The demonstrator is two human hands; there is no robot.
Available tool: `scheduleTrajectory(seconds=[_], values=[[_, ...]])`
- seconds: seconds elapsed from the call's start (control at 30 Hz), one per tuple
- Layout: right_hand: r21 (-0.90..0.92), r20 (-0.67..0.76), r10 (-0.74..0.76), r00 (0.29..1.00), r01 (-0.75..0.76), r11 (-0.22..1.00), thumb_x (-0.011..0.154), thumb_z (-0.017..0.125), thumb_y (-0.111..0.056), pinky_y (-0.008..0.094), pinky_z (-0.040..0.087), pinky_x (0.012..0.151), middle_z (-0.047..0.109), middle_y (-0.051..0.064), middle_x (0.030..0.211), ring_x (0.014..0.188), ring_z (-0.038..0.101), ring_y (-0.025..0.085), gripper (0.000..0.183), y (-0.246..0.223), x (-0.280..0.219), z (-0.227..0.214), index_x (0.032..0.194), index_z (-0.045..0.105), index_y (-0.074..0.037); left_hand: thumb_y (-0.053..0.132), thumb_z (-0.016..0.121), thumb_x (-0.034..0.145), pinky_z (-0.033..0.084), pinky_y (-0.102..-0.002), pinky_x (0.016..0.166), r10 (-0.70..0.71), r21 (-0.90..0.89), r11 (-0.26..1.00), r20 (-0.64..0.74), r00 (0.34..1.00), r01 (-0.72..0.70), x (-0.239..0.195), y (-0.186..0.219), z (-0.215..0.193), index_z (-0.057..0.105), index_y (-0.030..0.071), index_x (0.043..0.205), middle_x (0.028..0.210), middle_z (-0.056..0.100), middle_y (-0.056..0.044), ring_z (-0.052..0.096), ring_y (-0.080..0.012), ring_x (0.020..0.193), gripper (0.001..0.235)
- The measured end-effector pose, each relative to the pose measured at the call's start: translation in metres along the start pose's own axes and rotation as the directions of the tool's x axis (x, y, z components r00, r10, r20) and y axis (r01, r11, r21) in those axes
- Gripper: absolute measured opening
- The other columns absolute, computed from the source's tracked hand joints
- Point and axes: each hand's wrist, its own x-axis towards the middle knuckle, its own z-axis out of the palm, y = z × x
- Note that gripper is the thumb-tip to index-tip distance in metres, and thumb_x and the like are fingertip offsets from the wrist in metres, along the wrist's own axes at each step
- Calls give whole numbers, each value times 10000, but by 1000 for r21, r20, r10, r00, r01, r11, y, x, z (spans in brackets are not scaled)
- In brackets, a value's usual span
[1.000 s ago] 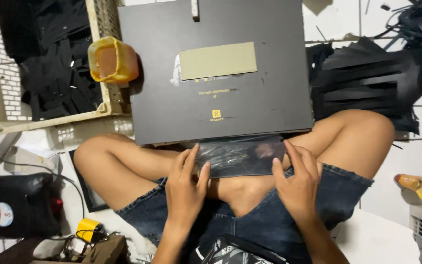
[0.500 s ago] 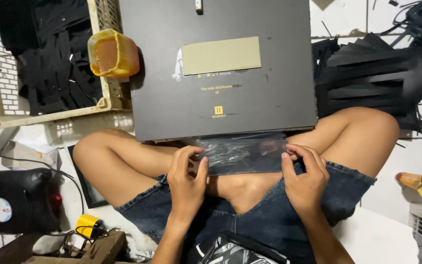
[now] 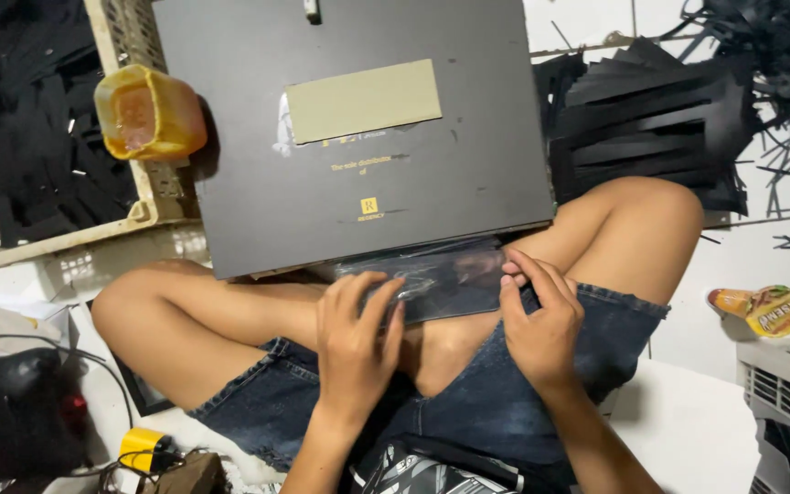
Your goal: The person sits on the floor with a dark board on their lap and assembles rectangular frames. They align a black frame piece on the board, apply glue from a yellow container onto the frame edges using a small stick applicator, then press a clear plastic sheet onto the glued frame and smooth it down by hand.
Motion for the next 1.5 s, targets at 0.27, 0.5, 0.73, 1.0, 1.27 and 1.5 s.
scheduleTrajectory(seconds=[0.27,0.5,0.73,1.0,1.27,1.5], values=[[110,-88,-16,996,26,994,868,738,5,356,511,833,782,21,935,823,722,241,288,19,-2,5,1121,797,-117,175,697,915,483,-430,870,352,57,931,122,928,-361,19,8,56,672,92,1264,1155,649,-142,614,-350,1076,360],[121,-84,-27,996,37,992,871,719,5,354,510,842,787,11,936,864,734,250,268,17,0,2,1069,811,-150,285,810,700,433,-404,776,410,128,895,136,902,-426,24,12,78,677,93,1225,1091,635,-131,593,-315,993,575],[125,-55,-1,999,8,992,881,731,-21,345,495,870,783,5,968,872,721,227,250,15,2,2,1078,804,-157,223,796,731,374,-376,719,398,160,898,97,912,-409,27,15,79,677,108,1221,1042,613,-98,567,-284,921,517],[238,102,170,980,-190,952,890,742,-64,354,496,819,781,41,853,782,709,201,247,31,11,1,1113,803,-151,119,744,806,341,-363,702,356,111,923,117,927,-369,28,14,79,659,120,1161,1004,602,-66,548,-269,897,365],[185,314,287,905,-354,917,896,756,-166,296,540,757,804,25,812,749,680,110,149,47,26,-3,1012,840,-209,132,743,851,341,-358,719,297,92,945,161,941,-314,29,15,78,665,152,1156,1014,604,-47,539,-253,917,315],[179,379,286,880,-373,910,902,745,-188,349,544,746,805,73,825,762,660,136,141,45,32,-4,1007,837,-172,144,733,862,343,-358,726,304,101,942,153,940,-321,28,11,80,651,175,1166,1014,596,-35,539,-245,939,316]])
